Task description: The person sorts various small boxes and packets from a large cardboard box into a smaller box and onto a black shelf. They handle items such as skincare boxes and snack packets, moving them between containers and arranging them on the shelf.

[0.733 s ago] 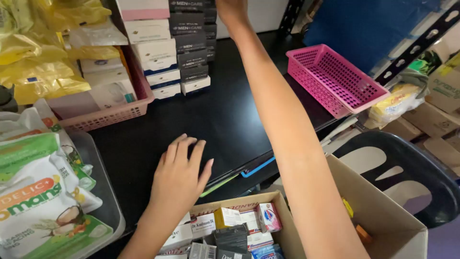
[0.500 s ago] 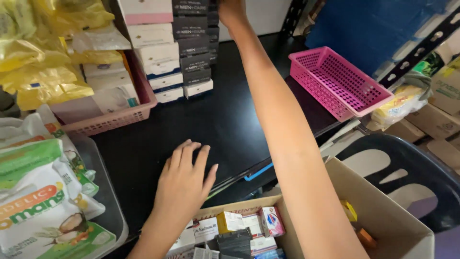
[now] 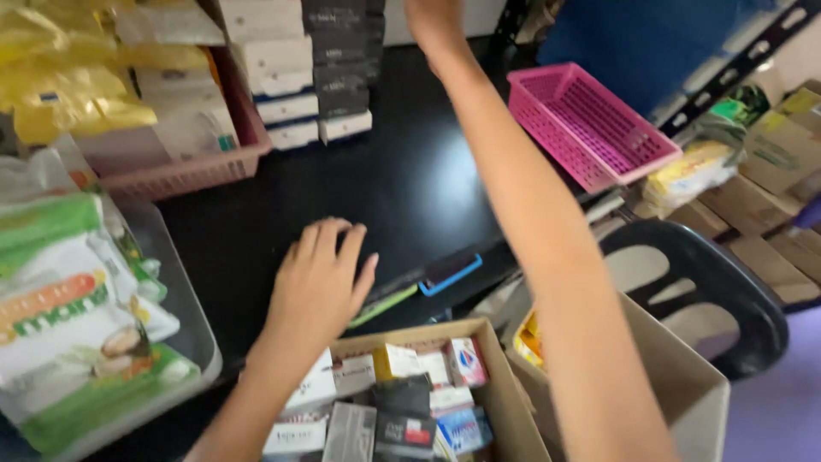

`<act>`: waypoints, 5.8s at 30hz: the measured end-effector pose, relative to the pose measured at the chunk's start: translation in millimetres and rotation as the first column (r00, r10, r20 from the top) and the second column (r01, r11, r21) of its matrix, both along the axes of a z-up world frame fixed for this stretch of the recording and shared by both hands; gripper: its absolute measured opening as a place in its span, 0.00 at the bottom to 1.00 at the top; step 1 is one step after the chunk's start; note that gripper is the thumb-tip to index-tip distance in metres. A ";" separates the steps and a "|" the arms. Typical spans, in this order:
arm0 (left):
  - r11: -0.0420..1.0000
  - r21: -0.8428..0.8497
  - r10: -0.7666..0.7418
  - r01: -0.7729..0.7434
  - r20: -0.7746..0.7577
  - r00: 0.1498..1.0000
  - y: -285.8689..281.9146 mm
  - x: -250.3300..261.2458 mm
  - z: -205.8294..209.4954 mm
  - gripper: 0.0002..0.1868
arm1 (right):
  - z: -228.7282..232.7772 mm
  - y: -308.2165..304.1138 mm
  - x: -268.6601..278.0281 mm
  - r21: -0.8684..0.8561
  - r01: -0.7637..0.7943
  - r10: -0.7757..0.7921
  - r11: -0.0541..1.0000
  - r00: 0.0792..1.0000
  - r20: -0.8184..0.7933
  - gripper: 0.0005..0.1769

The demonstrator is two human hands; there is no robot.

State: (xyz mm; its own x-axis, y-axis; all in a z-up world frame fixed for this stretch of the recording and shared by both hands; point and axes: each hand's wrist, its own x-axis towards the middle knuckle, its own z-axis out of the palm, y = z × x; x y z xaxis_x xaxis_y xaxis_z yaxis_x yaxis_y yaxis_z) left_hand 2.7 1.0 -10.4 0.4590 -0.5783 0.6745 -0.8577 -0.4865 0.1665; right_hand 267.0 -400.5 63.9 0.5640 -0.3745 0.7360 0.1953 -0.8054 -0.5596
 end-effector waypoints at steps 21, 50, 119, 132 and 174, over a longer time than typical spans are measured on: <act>0.938 0.020 -0.341 0.346 0.243 0.908 26.5 -47.4 -9.1 0.04 | -236.3 197.0 -575.0 0.108 -0.360 0.284 0.926 0.479 -0.831 0.29; 0.806 -0.078 0.062 0.586 -0.974 -0.216 54.3 -145.3 -170.7 0.33 | -199.1 254.3 -610.2 0.590 -0.251 0.568 0.767 0.692 -0.444 0.29; 0.810 -0.586 -0.586 -0.017 -0.810 0.018 39.9 -92.2 -236.7 0.13 | -129.7 223.3 -432.3 0.252 -0.399 0.457 0.882 0.854 -0.247 0.09; 0.936 -0.292 -0.332 0.198 -0.918 0.215 37.0 -111.5 -236.8 0.12 | -334.0 218.5 -553.2 0.414 -0.251 0.483 0.875 0.406 -0.776 0.43; 0.698 -0.690 -0.669 0.191 -0.724 -0.171 43.1 -111.8 -199.7 0.18 | -37.7 120.6 -339.8 0.185 -0.193 0.195 0.964 0.981 0.008 0.41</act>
State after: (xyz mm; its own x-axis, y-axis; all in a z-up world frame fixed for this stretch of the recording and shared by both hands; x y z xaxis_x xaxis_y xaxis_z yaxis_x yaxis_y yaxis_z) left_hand -109.1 44.1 -210.1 0.4630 -0.8834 0.0728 0.2145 0.1914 0.9578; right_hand -72.8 -279.9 26.2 0.6460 -0.3861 0.6584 0.3311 -0.6354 -0.6975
